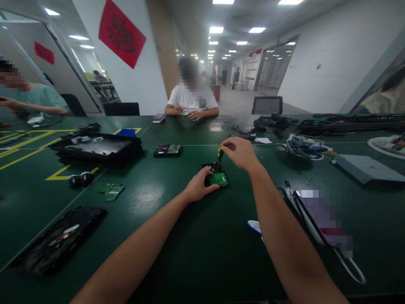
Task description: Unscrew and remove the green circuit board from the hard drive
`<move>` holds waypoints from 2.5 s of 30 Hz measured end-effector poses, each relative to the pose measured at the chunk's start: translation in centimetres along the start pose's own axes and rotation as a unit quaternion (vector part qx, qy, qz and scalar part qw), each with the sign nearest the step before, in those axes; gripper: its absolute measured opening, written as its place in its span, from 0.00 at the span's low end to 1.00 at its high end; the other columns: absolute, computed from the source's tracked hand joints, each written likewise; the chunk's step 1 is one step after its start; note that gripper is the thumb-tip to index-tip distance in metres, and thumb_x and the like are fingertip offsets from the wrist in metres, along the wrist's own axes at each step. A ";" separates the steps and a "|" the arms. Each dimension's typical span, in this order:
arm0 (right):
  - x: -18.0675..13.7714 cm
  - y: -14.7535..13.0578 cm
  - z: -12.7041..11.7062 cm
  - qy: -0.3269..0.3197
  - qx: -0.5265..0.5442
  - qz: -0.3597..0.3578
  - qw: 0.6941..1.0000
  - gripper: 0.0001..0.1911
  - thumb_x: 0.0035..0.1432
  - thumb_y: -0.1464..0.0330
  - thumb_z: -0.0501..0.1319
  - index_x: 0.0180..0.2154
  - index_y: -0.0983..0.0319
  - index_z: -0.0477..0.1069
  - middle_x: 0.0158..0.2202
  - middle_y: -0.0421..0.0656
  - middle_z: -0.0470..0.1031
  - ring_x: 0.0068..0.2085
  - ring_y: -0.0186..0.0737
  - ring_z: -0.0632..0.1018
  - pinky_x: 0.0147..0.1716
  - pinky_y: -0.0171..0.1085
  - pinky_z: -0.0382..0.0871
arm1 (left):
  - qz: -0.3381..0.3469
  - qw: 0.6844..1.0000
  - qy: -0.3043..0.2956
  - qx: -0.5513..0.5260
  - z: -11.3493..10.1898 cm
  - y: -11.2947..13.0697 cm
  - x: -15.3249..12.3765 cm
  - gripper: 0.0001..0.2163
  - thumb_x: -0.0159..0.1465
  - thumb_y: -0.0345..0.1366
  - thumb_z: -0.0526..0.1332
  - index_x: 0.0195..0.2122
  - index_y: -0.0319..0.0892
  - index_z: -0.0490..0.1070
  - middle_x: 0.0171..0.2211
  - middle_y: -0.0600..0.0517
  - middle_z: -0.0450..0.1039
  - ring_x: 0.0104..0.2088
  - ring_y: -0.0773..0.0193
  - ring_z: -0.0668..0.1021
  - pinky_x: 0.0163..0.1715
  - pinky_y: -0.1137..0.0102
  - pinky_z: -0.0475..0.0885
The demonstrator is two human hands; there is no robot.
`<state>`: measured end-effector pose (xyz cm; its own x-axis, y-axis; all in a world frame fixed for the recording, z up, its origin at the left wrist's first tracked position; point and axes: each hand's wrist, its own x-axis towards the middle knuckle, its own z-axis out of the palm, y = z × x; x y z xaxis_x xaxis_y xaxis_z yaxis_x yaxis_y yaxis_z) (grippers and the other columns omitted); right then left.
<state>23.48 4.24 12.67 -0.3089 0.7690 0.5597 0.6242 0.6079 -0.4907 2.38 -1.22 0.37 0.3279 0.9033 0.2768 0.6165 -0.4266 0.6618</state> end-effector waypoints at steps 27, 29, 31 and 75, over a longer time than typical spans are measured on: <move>0.0 0.3 0.0 0.000 0.012 0.006 1.000 0.06 0.61 0.66 0.64 0.39 0.59 0.77 0.39 0.45 0.81 0.40 0.43 0.81 0.44 0.43 0.76 | 0.005 1.000 0.001 0.001 0.1 -0.1 0.0 0.28 0.58 0.50 0.70 0.57 0.46 0.68 0.68 0.43 0.62 0.69 0.49 0.64 0.67 0.53 0.61; 0.1 0.3 0.1 -0.002 0.008 0.003 1.000 0.06 0.60 0.67 0.64 0.40 0.59 0.77 0.41 0.45 0.81 0.41 0.43 0.81 0.45 0.44 0.76 | 0.003 1.000 0.001 0.002 0.1 -0.1 0.0 0.28 0.58 0.50 0.70 0.57 0.46 0.68 0.68 0.43 0.62 0.69 0.49 0.64 0.67 0.54 0.61; 0.1 0.4 0.1 -0.001 0.009 0.004 1.000 0.07 0.59 0.69 0.64 0.40 0.59 0.77 0.41 0.45 0.81 0.41 0.43 0.81 0.46 0.44 0.76 | 0.000 1.000 0.001 0.004 0.1 -0.1 0.0 0.29 0.58 0.50 0.70 0.57 0.46 0.68 0.68 0.43 0.62 0.69 0.49 0.64 0.67 0.54 0.61; 0.0 0.3 0.2 0.005 0.021 0.012 1.000 0.06 0.59 0.70 0.64 0.39 0.61 0.77 0.39 0.45 0.82 0.40 0.43 0.81 0.45 0.43 0.76 | 0.005 1.000 0.003 0.000 0.1 -0.4 0.0 0.29 0.58 0.51 0.70 0.58 0.45 0.68 0.67 0.42 0.63 0.68 0.48 0.65 0.67 0.54 0.62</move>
<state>23.52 4.47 12.33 -0.2869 0.7811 0.5545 0.6001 0.5978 -0.5316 2.22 -1.04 0.03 0.3291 0.8994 0.2877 0.6126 -0.4352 0.6598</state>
